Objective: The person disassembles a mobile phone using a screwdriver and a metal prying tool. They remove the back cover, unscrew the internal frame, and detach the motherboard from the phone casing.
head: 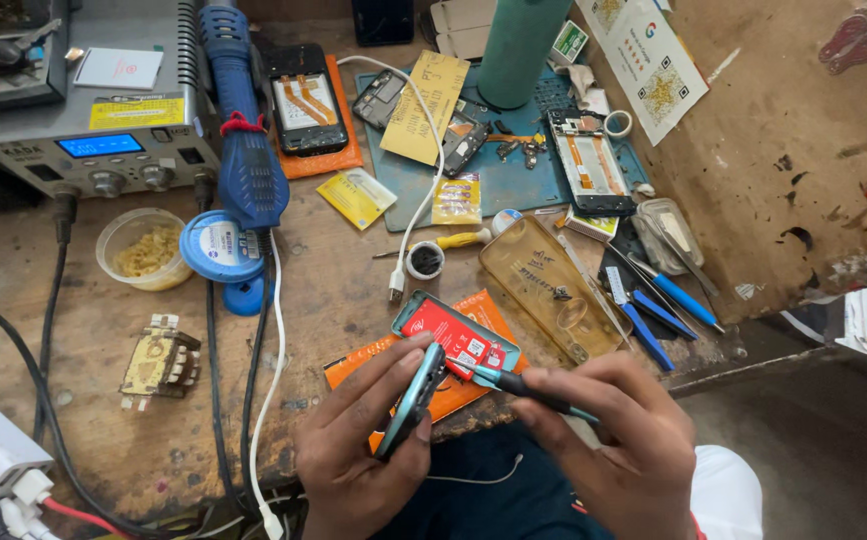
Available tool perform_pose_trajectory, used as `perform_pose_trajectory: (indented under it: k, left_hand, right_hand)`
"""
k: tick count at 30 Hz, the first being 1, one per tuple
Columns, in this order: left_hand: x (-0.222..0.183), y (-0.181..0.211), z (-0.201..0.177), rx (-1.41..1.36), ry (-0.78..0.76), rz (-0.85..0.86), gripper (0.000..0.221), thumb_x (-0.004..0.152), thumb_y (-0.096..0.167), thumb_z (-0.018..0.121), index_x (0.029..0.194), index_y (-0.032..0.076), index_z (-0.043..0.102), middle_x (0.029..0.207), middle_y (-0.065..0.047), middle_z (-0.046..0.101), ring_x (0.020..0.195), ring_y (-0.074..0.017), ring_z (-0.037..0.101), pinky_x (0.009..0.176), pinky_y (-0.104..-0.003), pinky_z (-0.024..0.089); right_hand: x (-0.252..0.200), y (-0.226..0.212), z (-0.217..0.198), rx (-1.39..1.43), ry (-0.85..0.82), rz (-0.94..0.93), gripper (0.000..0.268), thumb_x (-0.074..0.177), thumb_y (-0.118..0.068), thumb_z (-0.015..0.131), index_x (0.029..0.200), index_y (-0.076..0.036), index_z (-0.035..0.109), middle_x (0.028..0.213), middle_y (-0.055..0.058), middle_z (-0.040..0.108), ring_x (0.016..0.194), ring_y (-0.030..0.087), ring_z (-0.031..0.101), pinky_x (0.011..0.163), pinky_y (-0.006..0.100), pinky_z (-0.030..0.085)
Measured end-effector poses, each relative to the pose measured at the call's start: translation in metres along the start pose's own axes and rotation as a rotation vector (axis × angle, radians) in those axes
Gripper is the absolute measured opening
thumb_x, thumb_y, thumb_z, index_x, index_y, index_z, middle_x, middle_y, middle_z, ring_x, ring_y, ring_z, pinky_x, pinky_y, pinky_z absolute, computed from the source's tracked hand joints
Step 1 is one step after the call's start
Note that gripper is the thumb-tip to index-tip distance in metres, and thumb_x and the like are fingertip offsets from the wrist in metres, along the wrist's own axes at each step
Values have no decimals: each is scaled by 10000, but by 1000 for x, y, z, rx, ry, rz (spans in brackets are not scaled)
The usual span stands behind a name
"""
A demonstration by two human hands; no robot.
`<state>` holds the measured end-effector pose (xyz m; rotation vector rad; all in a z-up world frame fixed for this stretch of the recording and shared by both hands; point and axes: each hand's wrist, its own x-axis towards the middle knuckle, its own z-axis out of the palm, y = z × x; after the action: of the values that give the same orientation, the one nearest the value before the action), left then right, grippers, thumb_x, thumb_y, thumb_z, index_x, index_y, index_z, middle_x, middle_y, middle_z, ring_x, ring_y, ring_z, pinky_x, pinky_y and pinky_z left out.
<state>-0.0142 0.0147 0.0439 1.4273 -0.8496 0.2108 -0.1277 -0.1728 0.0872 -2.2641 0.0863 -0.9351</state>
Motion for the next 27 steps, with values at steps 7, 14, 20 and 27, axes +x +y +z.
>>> perform_pose_trajectory:
  k: [7,14,20,27]
  left_hand:
    - [-5,-3,4,-101,27,-91,516,812,-88,660,1327,-59,644,1340,-256,702,1174,-262,761,944,-305,625]
    - [-3,-2,3,-12,25,-21,510,823,-81,672,1331,-50,644,1332,-246,705,1235,-304,739,1025,-359,605]
    - [-1,1,0,32,-17,-23,530,790,-47,707,1316,-6,660,1323,-220,716,1198,-289,765,958,-331,634]
    - [3,3,0,71,-14,5,528,799,-48,704,1323,2,661,1322,-213,718,1213,-308,757,995,-358,619]
  right_hand:
    - [1,-2,0,99,-105,239,290,810,-65,840,1092,-49,774,816,45,752,696,119,693,609,241,538]
    - [1,-3,7,104,-27,62,344,801,-135,841,1097,-19,708,897,88,712,793,120,708,684,242,564]
    - [-7,-2,10,54,-51,285,181,869,-93,841,1044,-76,798,812,23,752,707,116,698,607,240,541]
    - [-2,1,16,3,91,-112,215,914,-167,804,1089,-83,712,967,54,683,835,119,687,712,234,541]
